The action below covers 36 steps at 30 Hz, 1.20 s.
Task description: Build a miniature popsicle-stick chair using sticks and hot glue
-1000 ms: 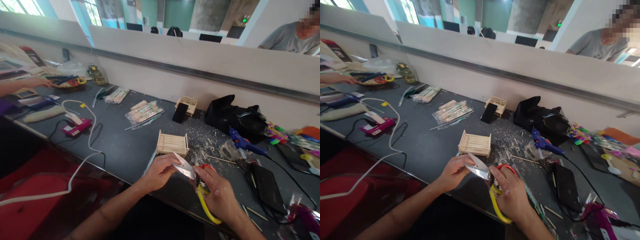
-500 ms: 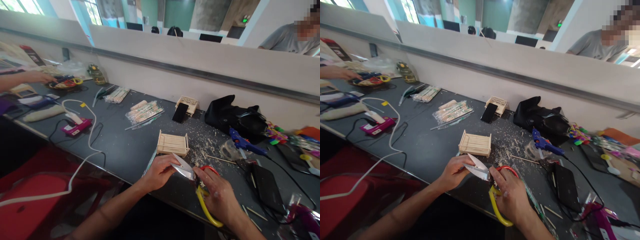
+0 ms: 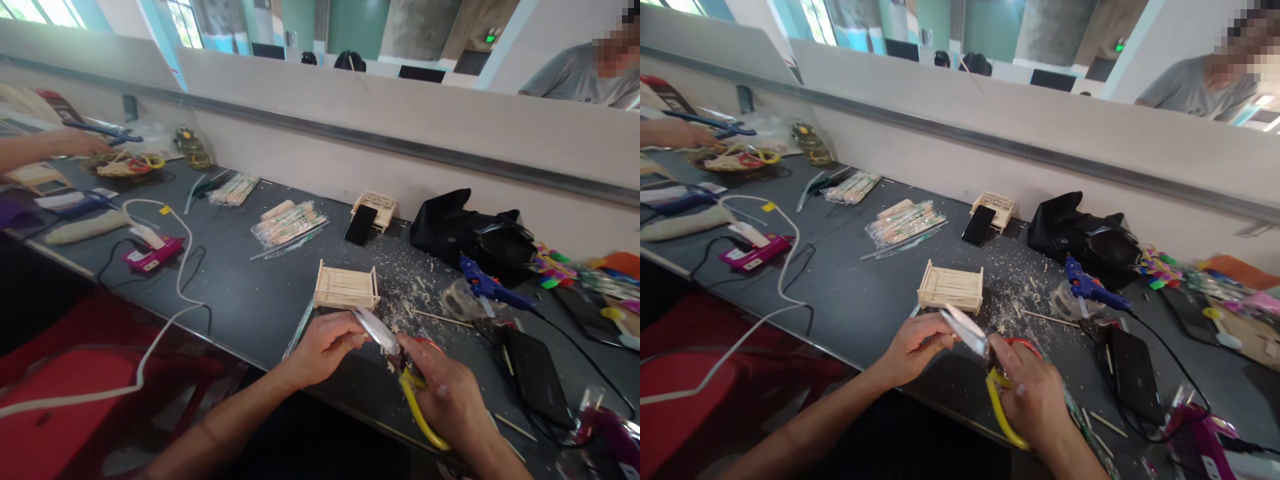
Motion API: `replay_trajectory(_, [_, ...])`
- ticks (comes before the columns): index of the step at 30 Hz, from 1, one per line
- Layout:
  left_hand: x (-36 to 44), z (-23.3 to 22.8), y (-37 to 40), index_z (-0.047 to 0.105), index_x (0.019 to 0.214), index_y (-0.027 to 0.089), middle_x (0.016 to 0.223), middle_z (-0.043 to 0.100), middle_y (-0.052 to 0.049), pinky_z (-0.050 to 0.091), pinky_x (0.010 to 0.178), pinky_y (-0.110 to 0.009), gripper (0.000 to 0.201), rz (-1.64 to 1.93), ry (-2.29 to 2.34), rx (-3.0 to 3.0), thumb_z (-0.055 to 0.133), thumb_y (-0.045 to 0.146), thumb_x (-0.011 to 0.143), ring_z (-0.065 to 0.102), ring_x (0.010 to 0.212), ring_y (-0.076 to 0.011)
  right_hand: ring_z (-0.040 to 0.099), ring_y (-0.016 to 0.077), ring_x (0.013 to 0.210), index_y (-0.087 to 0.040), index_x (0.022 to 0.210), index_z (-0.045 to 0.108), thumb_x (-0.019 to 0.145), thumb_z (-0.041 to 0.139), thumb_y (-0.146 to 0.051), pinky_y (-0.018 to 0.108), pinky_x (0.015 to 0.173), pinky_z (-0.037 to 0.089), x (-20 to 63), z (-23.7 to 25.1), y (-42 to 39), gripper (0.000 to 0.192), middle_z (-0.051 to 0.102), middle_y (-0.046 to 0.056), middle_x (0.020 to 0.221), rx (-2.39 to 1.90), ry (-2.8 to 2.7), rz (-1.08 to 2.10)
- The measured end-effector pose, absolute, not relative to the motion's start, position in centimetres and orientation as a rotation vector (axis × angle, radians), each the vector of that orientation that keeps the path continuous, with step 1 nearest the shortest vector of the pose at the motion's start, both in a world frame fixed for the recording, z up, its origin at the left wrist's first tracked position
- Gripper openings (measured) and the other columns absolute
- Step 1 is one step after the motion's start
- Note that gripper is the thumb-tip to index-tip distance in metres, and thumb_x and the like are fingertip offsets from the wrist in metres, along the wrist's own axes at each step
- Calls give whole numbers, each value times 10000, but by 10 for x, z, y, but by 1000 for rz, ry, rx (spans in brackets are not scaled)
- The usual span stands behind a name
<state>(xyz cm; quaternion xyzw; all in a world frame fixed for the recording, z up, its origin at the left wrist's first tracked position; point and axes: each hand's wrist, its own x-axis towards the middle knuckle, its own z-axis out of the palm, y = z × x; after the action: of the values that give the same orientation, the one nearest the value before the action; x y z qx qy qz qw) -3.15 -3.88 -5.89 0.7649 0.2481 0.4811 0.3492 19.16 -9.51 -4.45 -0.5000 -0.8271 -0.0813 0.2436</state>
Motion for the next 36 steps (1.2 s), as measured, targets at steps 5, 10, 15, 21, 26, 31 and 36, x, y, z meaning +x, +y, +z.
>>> replay_trajectory(5, [-31, -72, -47, 682, 924, 152, 867, 657, -45, 526, 593, -201, 154, 1220, 658, 1836, 531, 174, 941, 605, 577, -76, 692, 214, 584, -232, 1083, 687, 850, 498, -456, 281, 491, 508, 224, -61, -96, 375, 746, 42, 742, -2047, -1848, -76])
replay_trajectory(10, [-40, -90, -51, 687, 883, 161, 813, 615, -29, 508, 516, -191, 142, 1254, 865, 1694, 559, 216, 913, 604, 551, -82, 717, 257, 695, -216, 1169, 657, 818, 423, -459, 347, 630, 551, 269, -80, -98, 487, 745, 59, 776, -2327, -1771, 100])
replay_trajectory(15, [-45, -86, -54, 694, 819, 166, 720, 664, -23, 514, 581, -203, 106, 1372, 984, 1777, 601, 192, 863, 613, 604, -108, 701, 321, 817, -213, 1074, 717, 791, 464, -393, 458, 724, 547, 272, -74, -107, 420, 745, 126, 888, -2208, -1951, -158])
replay_trajectory(21, [-38, -78, -61, 704, 788, 163, 677, 700, -12, 515, 585, -205, 107, 1309, 1065, 1744, 611, 193, 832, 633, 593, -119, 669, 136, 593, -236, 964, 696, 919, 556, -290, 226, 555, 543, 176, -52, -106, 157, 737, 22, 802, -1420, -1793, 156])
replay_trajectory(26, [-32, -79, -66, 727, 779, 162, 708, 741, -29, 527, 614, -218, 148, 1225, 1065, 1617, 619, 246, 838, 674, 649, -144, 671, 127, 595, -210, 937, 702, 884, 621, -275, 200, 522, 530, 128, -55, -89, 117, 741, 11, 757, -1249, -1831, 510])
replay_trajectory(31, [-35, -83, -67, 719, 814, 138, 660, 711, -27, 513, 523, -207, 247, 1120, 1038, 1506, 559, 306, 900, 647, 563, -135, 678, 135, 652, -209, 834, 713, 860, 596, -240, 213, 604, 530, 126, -57, -76, 124, 736, 11, 733, -1239, -1839, 672])
replay_trajectory(36, [-52, -67, -49, 683, 964, 139, 735, 708, -31, 534, 621, -233, 131, 1433, 1112, 2020, 582, 201, 909, 631, 627, -130, 672, 164, 640, -202, 849, 722, 769, 637, -330, 227, 515, 513, 129, -64, -63, 173, 743, 30, 749, -1401, -1555, 899])
